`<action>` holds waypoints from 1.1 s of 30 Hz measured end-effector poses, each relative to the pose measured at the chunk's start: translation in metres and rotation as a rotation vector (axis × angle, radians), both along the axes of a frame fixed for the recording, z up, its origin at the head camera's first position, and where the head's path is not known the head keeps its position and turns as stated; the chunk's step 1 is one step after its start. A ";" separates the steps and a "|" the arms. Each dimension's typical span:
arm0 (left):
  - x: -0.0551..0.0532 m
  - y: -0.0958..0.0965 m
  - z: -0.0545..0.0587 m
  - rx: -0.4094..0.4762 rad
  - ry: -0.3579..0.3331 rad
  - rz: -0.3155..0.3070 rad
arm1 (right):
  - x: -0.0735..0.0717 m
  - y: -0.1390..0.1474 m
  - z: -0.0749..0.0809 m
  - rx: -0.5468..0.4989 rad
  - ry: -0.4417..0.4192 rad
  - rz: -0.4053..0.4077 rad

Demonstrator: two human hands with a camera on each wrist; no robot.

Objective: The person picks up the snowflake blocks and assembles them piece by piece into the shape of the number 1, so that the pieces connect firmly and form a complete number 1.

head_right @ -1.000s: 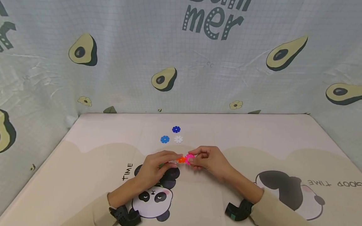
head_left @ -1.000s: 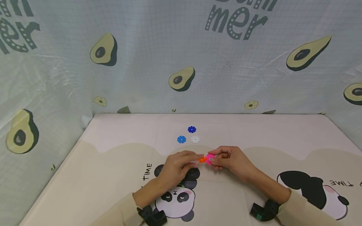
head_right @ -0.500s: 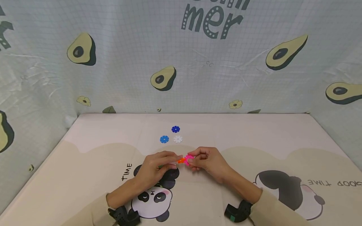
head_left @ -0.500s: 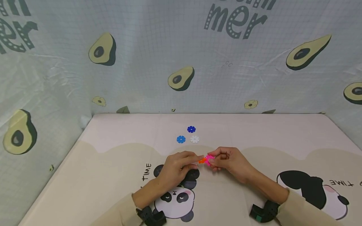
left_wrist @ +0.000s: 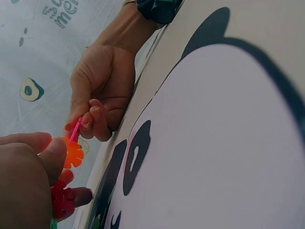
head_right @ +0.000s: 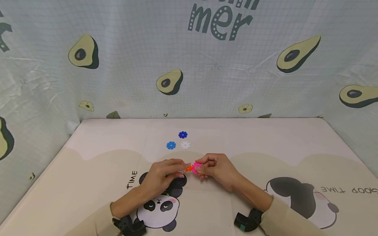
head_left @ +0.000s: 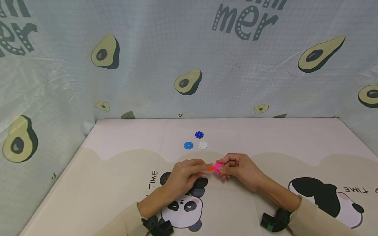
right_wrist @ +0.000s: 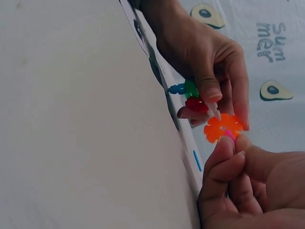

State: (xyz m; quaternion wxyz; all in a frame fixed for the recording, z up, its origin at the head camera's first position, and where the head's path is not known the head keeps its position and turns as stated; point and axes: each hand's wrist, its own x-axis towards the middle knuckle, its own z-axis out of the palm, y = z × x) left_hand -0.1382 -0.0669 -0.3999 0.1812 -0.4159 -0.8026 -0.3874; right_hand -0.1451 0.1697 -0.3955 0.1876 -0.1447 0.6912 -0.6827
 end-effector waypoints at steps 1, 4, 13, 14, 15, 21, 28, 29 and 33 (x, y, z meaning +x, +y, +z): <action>0.000 0.000 0.000 -0.006 -0.001 0.000 | 0.000 0.000 0.000 0.006 0.002 0.005; 0.001 0.000 0.001 -0.022 -0.006 0.005 | 0.001 0.000 0.000 0.012 0.008 0.019; 0.000 0.000 0.003 -0.024 0.049 0.031 | 0.001 -0.002 0.002 -0.010 -0.014 0.004; 0.000 0.000 0.003 -0.026 0.060 0.037 | 0.001 -0.002 0.002 -0.011 -0.016 0.000; 0.000 0.000 0.003 -0.030 0.069 0.041 | 0.001 -0.002 0.002 -0.011 -0.016 -0.004; 0.000 -0.001 0.002 -0.052 0.075 0.053 | 0.000 -0.002 0.002 -0.008 -0.023 -0.029; 0.001 -0.002 0.002 -0.057 0.057 0.044 | 0.000 -0.001 0.004 -0.071 -0.081 -0.008; 0.001 -0.002 0.002 -0.056 0.059 0.043 | 0.000 0.000 0.004 -0.085 -0.088 -0.002; 0.000 -0.002 0.001 -0.047 0.070 0.042 | 0.000 0.000 0.005 -0.121 -0.106 0.013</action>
